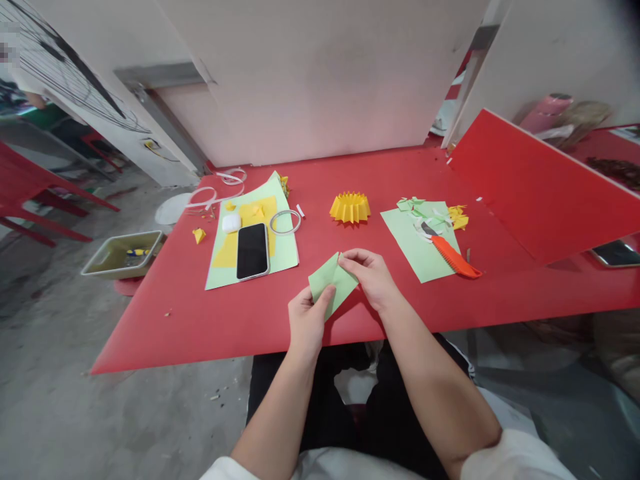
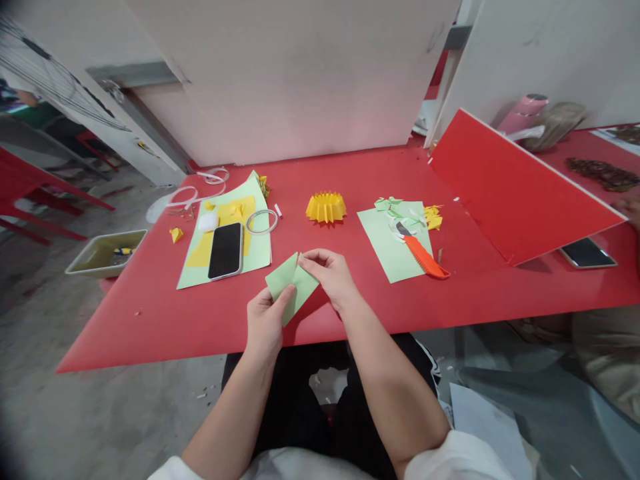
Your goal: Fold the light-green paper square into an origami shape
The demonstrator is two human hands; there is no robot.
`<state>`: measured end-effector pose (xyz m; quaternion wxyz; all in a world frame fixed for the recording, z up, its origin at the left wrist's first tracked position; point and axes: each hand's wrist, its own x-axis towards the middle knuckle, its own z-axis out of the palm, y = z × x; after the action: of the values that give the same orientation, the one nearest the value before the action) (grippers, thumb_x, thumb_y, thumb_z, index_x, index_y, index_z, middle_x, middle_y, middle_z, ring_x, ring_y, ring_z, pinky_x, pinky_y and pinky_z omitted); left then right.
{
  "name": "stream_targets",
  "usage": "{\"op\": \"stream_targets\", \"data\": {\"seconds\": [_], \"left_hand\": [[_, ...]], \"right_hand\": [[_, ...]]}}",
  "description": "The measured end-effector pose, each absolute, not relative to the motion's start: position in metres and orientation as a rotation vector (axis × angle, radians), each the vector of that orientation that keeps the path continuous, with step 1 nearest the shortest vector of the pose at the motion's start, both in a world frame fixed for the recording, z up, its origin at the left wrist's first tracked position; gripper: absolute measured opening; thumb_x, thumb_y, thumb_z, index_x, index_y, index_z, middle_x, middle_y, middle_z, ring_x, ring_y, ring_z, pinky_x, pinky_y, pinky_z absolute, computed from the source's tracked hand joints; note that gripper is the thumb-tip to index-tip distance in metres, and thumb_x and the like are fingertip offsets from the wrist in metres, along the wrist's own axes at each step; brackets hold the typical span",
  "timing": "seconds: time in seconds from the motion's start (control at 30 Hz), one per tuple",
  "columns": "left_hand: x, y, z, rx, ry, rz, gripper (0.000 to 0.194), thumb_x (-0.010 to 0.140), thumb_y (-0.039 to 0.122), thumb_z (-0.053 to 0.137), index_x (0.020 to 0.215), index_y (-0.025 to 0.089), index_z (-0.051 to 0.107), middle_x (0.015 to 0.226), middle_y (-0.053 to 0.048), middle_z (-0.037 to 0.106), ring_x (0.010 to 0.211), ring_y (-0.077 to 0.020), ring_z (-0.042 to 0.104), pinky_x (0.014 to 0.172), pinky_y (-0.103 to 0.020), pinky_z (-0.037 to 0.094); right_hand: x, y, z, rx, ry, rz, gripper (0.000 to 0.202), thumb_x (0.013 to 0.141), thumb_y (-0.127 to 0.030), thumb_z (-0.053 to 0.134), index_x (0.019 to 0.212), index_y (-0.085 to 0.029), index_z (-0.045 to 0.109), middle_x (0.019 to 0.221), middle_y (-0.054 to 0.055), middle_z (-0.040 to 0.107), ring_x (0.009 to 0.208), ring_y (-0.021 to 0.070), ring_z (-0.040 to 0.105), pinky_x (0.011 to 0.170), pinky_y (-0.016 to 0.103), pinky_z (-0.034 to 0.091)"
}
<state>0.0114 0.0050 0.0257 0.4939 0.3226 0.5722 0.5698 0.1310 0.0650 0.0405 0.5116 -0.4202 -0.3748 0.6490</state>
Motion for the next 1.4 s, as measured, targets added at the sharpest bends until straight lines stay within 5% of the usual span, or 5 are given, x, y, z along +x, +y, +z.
{"op": "stream_targets", "data": {"seconds": [0.4,0.7,1.4], "left_hand": [[0.0074,0.0072,0.0267,0.818,1.385,1.426,0.024,0.069,0.032,0.071,0.086,0.016,0.071,0.078,-0.001,0.071,0.071,-0.0154,0.063,0.067,-0.025,0.049],[0.0072,0.0096,0.0271,0.809,1.34,1.431,0.026,0.07,0.034,0.07,0.09,0.016,0.07,0.084,-0.003,0.072,0.076,-0.0161,0.064,0.071,-0.026,0.05],[0.0021,0.0099,0.0257,0.852,1.318,1.34,0.03,0.067,0.033,0.073,0.091,0.015,0.07,0.08,-0.003,0.072,0.07,-0.0171,0.065,0.067,-0.027,0.05]], "right_hand": [[0.134,0.0587,0.0454,-1.001,-1.292,1.659,0.021,0.069,-0.033,0.067,0.086,-0.019,0.068,0.08,0.002,0.066,0.073,0.0146,0.059,0.068,0.029,0.048],[0.1366,0.0593,0.0495,-1.055,-1.291,1.632,0.021,0.067,-0.035,0.068,0.079,-0.018,0.067,0.072,0.0,0.064,0.061,0.012,0.056,0.055,0.025,0.045],[0.1397,0.0594,0.0488,-1.058,-1.339,1.586,0.014,0.07,-0.03,0.066,0.079,-0.02,0.065,0.073,-0.002,0.062,0.065,0.011,0.055,0.061,0.025,0.045]]}}
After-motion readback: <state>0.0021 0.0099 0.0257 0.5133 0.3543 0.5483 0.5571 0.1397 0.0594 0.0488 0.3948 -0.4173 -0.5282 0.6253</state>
